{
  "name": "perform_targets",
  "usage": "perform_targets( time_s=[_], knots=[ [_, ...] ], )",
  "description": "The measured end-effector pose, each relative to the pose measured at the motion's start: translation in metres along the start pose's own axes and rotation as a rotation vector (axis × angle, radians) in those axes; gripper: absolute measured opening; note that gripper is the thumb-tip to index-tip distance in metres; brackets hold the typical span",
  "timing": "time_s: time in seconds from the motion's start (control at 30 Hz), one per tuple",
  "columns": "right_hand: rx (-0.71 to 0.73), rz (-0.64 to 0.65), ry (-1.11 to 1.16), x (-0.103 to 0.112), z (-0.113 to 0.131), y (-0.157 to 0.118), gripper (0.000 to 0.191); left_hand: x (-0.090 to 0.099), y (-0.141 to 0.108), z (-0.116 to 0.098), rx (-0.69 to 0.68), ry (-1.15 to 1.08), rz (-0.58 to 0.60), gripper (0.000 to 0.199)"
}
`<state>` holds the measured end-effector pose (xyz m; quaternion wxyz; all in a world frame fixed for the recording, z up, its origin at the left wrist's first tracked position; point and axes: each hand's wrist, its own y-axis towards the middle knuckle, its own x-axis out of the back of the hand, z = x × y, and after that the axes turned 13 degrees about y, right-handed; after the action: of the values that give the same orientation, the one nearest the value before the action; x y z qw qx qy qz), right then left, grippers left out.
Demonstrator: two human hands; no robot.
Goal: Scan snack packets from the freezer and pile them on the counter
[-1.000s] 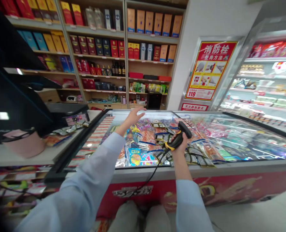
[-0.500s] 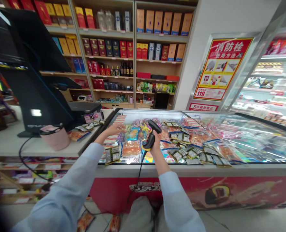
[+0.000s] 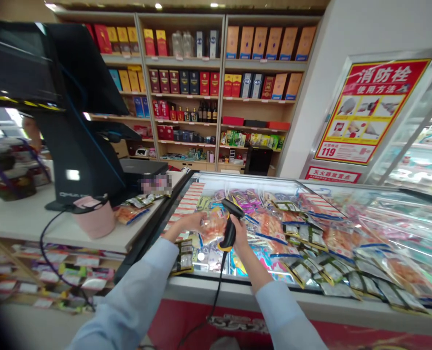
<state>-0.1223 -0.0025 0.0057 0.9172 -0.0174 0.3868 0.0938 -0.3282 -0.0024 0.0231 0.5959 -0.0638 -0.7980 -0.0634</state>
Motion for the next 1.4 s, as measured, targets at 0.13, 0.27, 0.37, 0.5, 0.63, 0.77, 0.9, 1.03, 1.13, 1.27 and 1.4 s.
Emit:
perform_targets(
  time_s=[0.13,0.27,0.37,0.5,0.63,0.77,0.9,1.03,1.13,1.27,1.4],
  knots=[
    [-0.011,0.059,0.035,-0.007,-0.006,0.021,0.036,-0.014,0.012,0.010,0.214,-0.385,-0.360,0.085],
    [-0.080,0.113,0.092,-0.002,-0.009,0.027,0.038,-0.025,0.020,0.009,0.203,-0.744,-0.540,0.088],
    [-0.120,0.159,0.103,0.002,-0.005,0.026,0.037,-0.023,0.022,0.015,0.207,-0.750,-0.624,0.072],
    [-0.115,0.191,0.086,0.001,0.003,0.024,0.040,-0.014,0.019,0.025,0.230,-0.590,-0.822,0.068],
    [-0.127,0.282,-0.027,-0.004,0.006,0.021,0.039,-0.006,0.012,0.026,0.213,-0.456,-0.938,0.076],
    [-0.151,0.384,-0.110,-0.008,0.005,0.014,0.038,-0.005,0.010,0.023,0.208,-0.360,-0.974,0.074],
    [-0.150,0.385,-0.135,-0.010,0.004,0.010,0.039,-0.005,0.012,0.022,0.222,-0.330,-0.953,0.072],
    [-0.165,0.393,-0.150,-0.010,0.005,0.010,0.042,-0.007,0.014,0.024,0.214,-0.300,-0.955,0.074],
    [-0.185,0.396,-0.174,-0.010,0.006,0.010,0.045,-0.009,0.015,0.026,0.190,-0.290,-0.978,0.076],
    [-0.198,0.402,-0.199,-0.011,0.005,0.008,0.047,-0.012,0.016,0.027,0.169,-0.280,-0.990,0.075],
    [-0.214,0.421,-0.199,-0.011,0.004,0.009,0.046,-0.012,0.017,0.028,0.175,-0.266,-0.987,0.074]
  ],
)
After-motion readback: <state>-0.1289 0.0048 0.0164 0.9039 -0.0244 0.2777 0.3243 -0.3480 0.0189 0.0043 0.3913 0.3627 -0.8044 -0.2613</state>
